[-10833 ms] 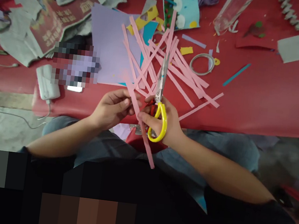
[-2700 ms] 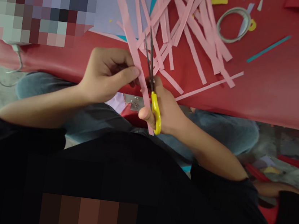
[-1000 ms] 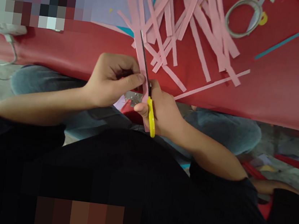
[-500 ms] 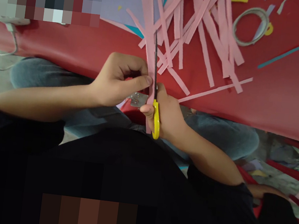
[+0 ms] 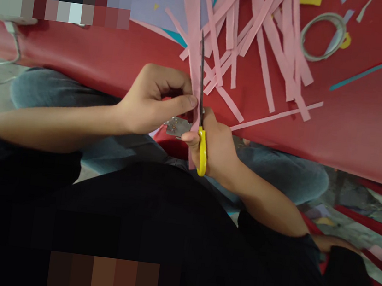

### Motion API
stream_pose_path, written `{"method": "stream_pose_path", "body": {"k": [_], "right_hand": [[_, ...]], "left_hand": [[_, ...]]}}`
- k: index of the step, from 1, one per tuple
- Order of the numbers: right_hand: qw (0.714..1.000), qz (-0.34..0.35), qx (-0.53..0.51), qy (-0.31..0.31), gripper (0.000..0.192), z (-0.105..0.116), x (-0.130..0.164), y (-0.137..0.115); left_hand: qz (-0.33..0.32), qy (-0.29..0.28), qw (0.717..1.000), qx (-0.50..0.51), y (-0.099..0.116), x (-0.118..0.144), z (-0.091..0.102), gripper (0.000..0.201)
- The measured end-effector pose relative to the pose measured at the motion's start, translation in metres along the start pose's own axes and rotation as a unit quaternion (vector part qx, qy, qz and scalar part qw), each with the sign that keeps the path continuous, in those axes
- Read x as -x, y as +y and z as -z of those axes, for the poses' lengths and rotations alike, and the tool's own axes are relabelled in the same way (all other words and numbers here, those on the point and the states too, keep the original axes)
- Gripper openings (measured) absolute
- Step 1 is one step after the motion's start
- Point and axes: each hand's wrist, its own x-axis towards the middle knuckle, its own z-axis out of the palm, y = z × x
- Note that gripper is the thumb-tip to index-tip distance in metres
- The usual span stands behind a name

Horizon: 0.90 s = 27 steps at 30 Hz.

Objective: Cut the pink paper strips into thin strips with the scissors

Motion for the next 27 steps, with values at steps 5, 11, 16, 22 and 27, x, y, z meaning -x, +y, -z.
{"method": "stream_pose_path", "body": {"k": [5,11,16,22,27], "right_hand": [[1.0,-0.003,0.014,0.006,0.093,0.002,0.001,-0.006],[0.998,0.025,0.033,0.039,0.089,0.003,0.001,-0.003],[0.997,0.025,0.051,0.043,0.088,0.003,0.002,-0.002],[0.996,0.036,0.001,0.079,0.072,-0.002,0.001,-0.003],[0.992,0.029,-0.032,0.119,0.056,0.006,-0.003,0.001]], "left_hand": [[0.005,-0.016,1.0,-0.002,0.004,0.001,0.003,0.036],[-0.014,-0.013,1.0,0.007,0.001,0.001,0.003,0.032],[-0.024,-0.016,0.999,0.016,-0.004,0.0,0.001,0.03],[-0.03,-0.019,0.999,0.003,0.002,0.002,0.003,0.034],[-0.005,-0.033,0.999,-0.008,0.008,0.003,0.005,0.036]]}}
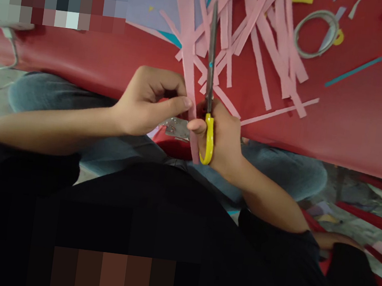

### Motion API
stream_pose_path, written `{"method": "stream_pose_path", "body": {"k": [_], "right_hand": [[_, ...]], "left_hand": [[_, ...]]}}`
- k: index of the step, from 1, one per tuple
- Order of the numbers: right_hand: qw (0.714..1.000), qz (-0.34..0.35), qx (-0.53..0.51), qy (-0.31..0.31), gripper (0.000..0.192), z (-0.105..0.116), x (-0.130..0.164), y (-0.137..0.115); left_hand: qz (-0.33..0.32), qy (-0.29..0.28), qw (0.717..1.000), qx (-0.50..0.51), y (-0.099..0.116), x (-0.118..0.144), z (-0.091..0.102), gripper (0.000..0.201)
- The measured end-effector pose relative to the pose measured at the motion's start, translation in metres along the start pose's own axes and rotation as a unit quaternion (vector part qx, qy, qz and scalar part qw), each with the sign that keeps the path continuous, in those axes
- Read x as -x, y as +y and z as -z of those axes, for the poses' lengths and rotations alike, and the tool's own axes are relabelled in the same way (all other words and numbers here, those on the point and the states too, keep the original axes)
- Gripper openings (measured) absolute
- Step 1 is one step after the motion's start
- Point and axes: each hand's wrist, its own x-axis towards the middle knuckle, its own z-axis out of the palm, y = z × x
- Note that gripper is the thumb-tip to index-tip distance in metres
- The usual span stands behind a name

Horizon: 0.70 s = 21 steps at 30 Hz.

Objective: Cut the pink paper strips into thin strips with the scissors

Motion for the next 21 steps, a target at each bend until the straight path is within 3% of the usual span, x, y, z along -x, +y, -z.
{"method": "stream_pose_path", "body": {"k": [4,12,16,18,21], "right_hand": [[0.997,-0.036,-0.061,-0.017,0.059,0.006,-0.002,0.003],[0.985,0.0,-0.15,-0.089,0.081,0.004,-0.006,0.012],[0.983,-0.015,-0.109,-0.149,0.066,0.002,-0.008,0.004],[0.983,-0.049,-0.11,-0.142,0.057,-0.001,-0.007,0.0],[0.985,-0.037,-0.138,-0.102,0.054,-0.006,-0.007,0.0]], "left_hand": [[-0.007,-0.011,1.0,-0.003,-0.004,-0.001,0.001,0.036],[-0.026,-0.028,0.999,0.007,-0.009,0.0,0.0,0.04],[-0.017,-0.039,0.999,0.005,-0.006,0.001,0.0,0.037],[-0.012,-0.044,0.999,0.009,-0.004,0.001,0.0,0.033],[-0.013,-0.017,1.0,0.014,-0.005,0.0,0.001,0.032]]}}
